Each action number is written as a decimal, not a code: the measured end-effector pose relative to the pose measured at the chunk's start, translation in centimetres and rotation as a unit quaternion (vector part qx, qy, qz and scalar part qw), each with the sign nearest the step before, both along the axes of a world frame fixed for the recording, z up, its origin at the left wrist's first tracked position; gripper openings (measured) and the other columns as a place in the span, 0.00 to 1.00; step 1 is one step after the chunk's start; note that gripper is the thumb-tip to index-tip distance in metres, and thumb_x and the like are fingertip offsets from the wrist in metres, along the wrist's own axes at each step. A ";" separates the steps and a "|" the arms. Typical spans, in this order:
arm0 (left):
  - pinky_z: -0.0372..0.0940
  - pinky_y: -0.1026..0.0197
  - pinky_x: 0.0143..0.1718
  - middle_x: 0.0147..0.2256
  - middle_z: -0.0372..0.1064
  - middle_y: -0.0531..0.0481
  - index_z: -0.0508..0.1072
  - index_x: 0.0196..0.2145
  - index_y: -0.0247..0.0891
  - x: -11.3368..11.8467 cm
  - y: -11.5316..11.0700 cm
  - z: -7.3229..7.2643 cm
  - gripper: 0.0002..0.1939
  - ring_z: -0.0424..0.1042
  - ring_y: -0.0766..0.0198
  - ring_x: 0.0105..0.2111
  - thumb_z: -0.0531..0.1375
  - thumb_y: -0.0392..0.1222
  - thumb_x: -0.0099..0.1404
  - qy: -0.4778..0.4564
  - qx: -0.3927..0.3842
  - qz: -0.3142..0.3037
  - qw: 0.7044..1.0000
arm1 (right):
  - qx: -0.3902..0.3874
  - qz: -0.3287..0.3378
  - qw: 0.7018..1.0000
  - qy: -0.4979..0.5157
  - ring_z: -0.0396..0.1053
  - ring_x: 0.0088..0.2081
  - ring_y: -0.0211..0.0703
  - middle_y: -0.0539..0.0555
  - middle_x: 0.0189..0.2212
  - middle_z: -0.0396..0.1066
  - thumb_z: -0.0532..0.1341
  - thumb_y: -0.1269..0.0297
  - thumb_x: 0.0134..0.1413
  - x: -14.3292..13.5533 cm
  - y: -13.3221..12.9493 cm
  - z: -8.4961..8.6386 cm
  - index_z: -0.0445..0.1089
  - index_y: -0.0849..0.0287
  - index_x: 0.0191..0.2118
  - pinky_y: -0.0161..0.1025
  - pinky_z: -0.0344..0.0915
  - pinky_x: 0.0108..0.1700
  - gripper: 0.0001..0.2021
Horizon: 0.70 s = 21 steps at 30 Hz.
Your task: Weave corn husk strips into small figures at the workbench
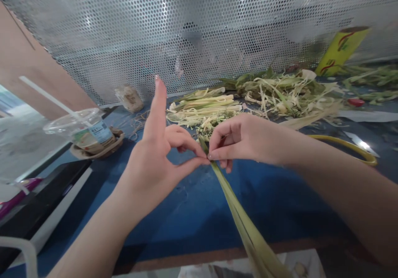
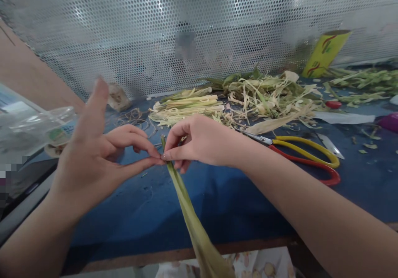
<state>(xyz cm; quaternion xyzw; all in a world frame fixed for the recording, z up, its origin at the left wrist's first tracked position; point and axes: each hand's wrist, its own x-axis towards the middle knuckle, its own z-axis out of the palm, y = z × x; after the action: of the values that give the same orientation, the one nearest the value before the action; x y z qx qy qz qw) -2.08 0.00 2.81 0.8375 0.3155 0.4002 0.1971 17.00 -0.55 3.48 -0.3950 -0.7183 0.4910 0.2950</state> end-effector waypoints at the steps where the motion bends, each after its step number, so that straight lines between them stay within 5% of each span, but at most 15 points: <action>1: 0.62 0.59 0.32 0.22 0.71 0.57 0.27 0.61 0.44 0.0 0.0 0.0 0.57 0.67 0.61 0.27 0.65 0.34 0.48 -0.003 0.004 0.009 1.000 | -0.006 -0.013 1.000 0.008 0.68 0.20 0.32 0.47 0.17 0.69 0.61 0.70 0.46 -0.1 0.0 0.0 0.69 0.60 0.25 0.31 0.68 0.25 0.03; 9: 0.62 0.60 0.33 0.24 0.71 0.57 0.29 0.61 0.45 0.0 -0.4 0.3 0.55 0.67 0.63 0.27 0.65 0.36 0.49 -0.028 0.038 0.073 0.996 | 0.004 -0.084 0.993 0.082 0.68 0.21 0.32 0.47 0.19 0.68 0.62 0.69 0.45 -1.3 -0.1 -0.6 0.67 0.61 0.27 0.32 0.68 0.26 0.03; 13: 0.61 0.60 0.31 0.24 0.70 0.57 0.29 0.61 0.45 -0.2 -0.3 0.1 0.54 0.67 0.63 0.29 0.65 0.37 0.50 -0.041 0.059 0.075 0.995 | 0.056 -0.090 0.988 0.110 0.65 0.20 0.31 0.48 0.23 0.69 0.63 0.68 0.44 -1.5 0.1 -0.9 0.69 0.61 0.34 0.32 0.65 0.23 0.08; 16: 0.61 0.60 0.32 0.25 0.70 0.59 0.29 0.61 0.51 -0.3 -0.2 0.1 0.53 0.67 0.63 0.30 0.65 0.38 0.51 -0.046 0.069 0.058 0.995 | 0.125 -0.103 0.984 0.079 0.65 0.24 0.33 0.51 0.25 0.70 0.63 0.64 0.45 -1.4 0.2 -1.1 0.72 0.62 0.29 0.33 0.63 0.25 0.06; 19: 0.62 0.60 0.34 0.39 0.70 0.54 0.38 0.60 0.52 -0.2 -0.4 0.4 0.48 0.69 0.64 0.32 0.64 0.39 0.52 -0.064 0.057 0.047 0.995 | 0.186 -0.114 0.974 0.054 0.66 0.28 0.36 0.53 0.28 0.71 0.62 0.63 0.46 -1.3 0.2 -1.1 0.72 0.62 0.27 0.34 0.63 0.28 0.07; 21: 0.63 0.60 0.36 0.54 0.58 0.50 0.50 0.58 0.51 -0.1 -0.6 0.6 0.40 0.69 0.65 0.32 0.65 0.40 0.51 -0.090 0.031 0.049 0.994 | 0.193 -0.117 0.973 0.040 0.65 0.25 0.34 0.53 0.27 0.70 0.61 0.65 0.47 -1.3 0.1 -1.1 0.72 0.63 0.27 0.34 0.62 0.25 0.06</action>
<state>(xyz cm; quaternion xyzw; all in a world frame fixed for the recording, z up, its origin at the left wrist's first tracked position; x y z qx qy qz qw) -2.14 -0.62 3.39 0.7870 0.3250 0.4929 0.1789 15.70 -0.49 2.43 -0.3918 -0.7359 0.3205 0.4498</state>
